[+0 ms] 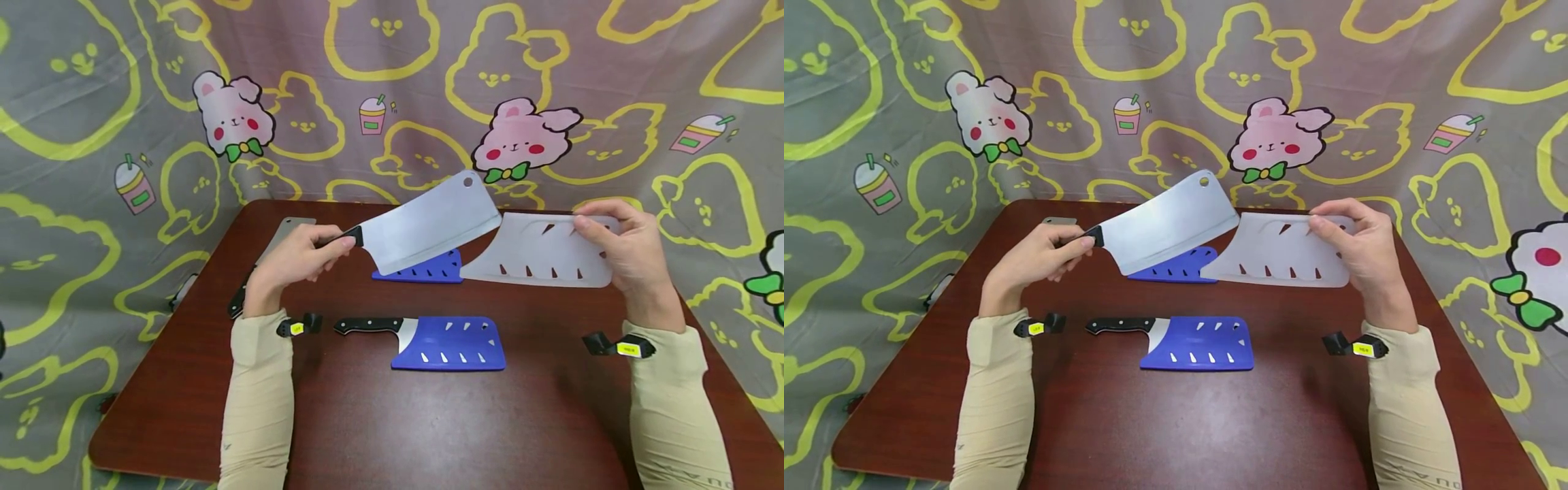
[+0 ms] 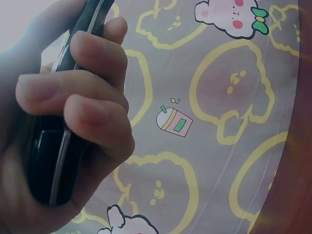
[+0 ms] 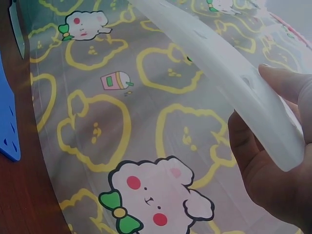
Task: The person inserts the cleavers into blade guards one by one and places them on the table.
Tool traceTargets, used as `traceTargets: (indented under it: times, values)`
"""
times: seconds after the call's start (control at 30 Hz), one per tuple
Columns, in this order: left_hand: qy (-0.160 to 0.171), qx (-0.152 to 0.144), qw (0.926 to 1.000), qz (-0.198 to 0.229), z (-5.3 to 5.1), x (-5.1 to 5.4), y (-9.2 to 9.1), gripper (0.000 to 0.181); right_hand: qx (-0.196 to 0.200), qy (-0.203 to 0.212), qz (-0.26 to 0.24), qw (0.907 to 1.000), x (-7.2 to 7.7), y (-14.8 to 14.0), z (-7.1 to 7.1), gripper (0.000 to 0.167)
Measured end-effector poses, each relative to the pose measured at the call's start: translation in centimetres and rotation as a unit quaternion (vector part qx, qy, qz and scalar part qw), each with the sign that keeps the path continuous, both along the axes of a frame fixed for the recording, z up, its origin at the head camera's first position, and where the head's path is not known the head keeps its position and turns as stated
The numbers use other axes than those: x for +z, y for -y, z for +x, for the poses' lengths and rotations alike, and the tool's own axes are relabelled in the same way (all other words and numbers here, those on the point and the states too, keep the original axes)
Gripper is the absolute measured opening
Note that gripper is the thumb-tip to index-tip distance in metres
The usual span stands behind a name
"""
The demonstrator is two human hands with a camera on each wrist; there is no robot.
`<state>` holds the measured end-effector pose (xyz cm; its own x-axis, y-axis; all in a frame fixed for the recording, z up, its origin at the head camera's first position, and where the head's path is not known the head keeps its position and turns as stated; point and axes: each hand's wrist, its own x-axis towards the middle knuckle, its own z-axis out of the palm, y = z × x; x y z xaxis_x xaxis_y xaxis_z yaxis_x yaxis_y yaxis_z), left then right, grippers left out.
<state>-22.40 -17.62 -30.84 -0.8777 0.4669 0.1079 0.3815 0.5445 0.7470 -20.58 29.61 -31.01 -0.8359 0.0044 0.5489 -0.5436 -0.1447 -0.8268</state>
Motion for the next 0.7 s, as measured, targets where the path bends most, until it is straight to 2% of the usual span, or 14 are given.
traceTargets:
  times: [0.27,0.37,0.5,0.6,0.7]
  values:
    - [-0.014,-0.029,0.9995,-0.001,0.7,0.5,0.0,0.026,-0.002,-0.003,-0.013,0.9999,-0.1,-0.4,-0.1,0.018]
    - [-0.012,-0.041,0.999,-0.007,1.0,0.7,0.1,0.023,0.01,-0.008,-0.011,0.9999,0.0,-0.4,0.0,0.017]
    - [0.005,-0.058,0.9983,-0.002,1.3,0.9,0.1,0.024,-0.004,-0.024,0.004,0.9997,0.1,-0.2,0.3,0.014]
    - [0.032,-0.066,0.9972,0.013,1.4,0.9,0.1,0.031,-0.022,-0.037,0.008,0.999,0.2,-0.2,0.5,0.012]
    - [0.06,-0.071,0.9954,0.024,1.5,0.9,0.1,0.035,-0.013,-0.05,0.0,0.9987,0.3,-0.3,0.6,0.011]
